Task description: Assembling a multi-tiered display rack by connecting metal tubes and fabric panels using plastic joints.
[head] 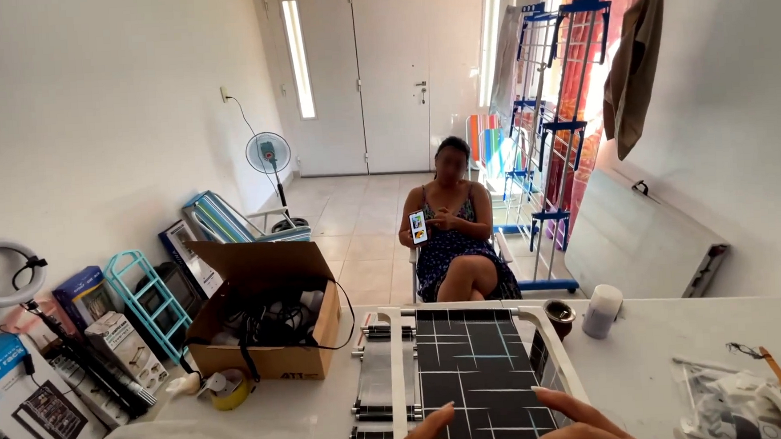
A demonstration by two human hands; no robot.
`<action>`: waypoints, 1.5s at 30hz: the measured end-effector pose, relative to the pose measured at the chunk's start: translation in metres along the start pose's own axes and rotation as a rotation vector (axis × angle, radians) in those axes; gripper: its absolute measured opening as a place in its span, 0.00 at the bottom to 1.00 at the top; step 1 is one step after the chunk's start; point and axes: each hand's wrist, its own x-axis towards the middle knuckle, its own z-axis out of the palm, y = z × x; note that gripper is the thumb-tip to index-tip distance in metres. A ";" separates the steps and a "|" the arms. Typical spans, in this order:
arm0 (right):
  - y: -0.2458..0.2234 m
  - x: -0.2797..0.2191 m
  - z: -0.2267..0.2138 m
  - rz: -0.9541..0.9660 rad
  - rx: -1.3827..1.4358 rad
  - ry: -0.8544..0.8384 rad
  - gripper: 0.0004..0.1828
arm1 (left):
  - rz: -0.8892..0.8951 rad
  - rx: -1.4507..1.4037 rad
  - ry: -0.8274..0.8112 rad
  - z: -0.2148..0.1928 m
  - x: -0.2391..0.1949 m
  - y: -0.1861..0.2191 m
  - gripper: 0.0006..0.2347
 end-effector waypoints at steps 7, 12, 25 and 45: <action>0.118 0.023 -0.046 0.246 0.474 0.418 0.27 | 0.721 0.053 -0.010 -0.101 0.067 0.005 0.18; 0.086 0.105 -0.015 -0.128 0.449 0.542 0.34 | 0.408 0.315 0.506 -0.102 0.106 0.028 0.24; 0.144 0.152 -0.003 0.059 0.755 0.059 0.49 | -0.031 0.079 0.286 -0.097 0.153 0.004 0.37; 0.202 0.038 0.008 0.023 0.598 0.392 0.41 | 0.161 -0.096 0.659 -0.100 0.087 -0.031 0.36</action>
